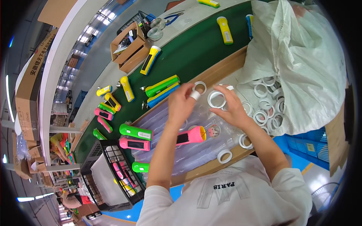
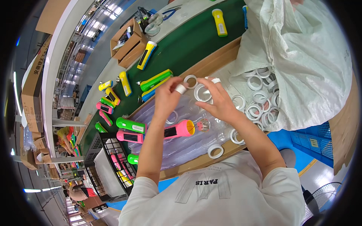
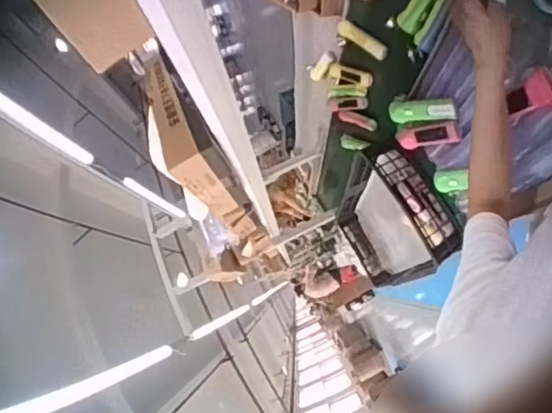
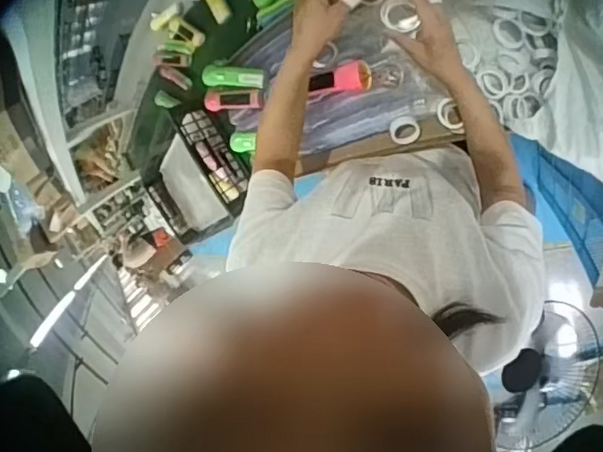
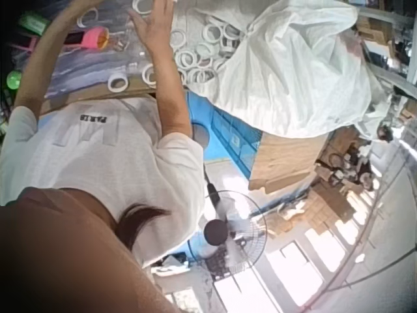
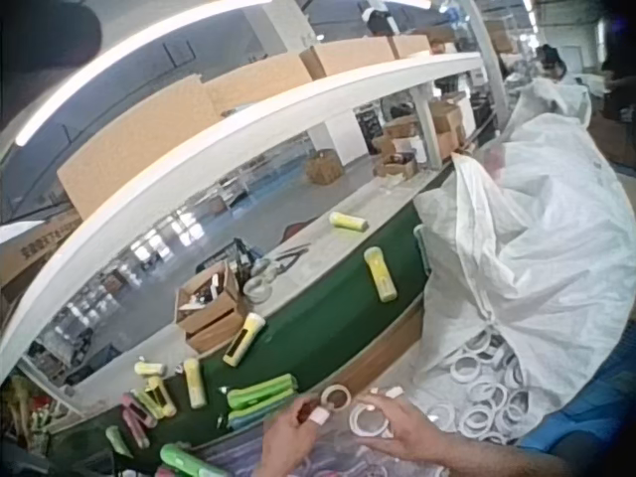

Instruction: Assembling the lens caps and rings onto flashlight bodies on a factory assembly line.

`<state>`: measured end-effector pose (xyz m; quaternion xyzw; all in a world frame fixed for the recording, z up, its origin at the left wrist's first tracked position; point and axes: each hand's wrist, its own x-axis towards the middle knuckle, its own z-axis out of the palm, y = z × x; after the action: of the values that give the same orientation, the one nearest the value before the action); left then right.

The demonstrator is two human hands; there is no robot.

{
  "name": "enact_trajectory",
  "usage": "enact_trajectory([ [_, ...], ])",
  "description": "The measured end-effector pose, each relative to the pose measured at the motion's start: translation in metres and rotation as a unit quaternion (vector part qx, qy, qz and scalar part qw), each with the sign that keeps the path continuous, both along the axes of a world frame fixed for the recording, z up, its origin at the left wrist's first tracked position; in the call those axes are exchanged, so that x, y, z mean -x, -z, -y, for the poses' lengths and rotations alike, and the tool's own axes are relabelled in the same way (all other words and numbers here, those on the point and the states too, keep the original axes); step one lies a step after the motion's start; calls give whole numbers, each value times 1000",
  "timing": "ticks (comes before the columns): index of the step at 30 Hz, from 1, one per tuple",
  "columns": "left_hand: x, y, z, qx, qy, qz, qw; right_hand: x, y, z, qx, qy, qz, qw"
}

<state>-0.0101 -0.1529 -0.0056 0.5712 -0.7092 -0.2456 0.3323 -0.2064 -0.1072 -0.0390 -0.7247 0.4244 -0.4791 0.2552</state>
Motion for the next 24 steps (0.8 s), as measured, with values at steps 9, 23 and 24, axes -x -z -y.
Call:
enact_trajectory([
  [9,-150,29,108,-138,33,422,895,-10,8,5,-92,-55,80,991],
  [23,-24,-63,-6,-146,44,-514,844,-13,14,6,-165,-101,197,961],
  [24,-17,-62,-13,-151,52,-528,834,-14,14,5,-177,-114,215,954],
])
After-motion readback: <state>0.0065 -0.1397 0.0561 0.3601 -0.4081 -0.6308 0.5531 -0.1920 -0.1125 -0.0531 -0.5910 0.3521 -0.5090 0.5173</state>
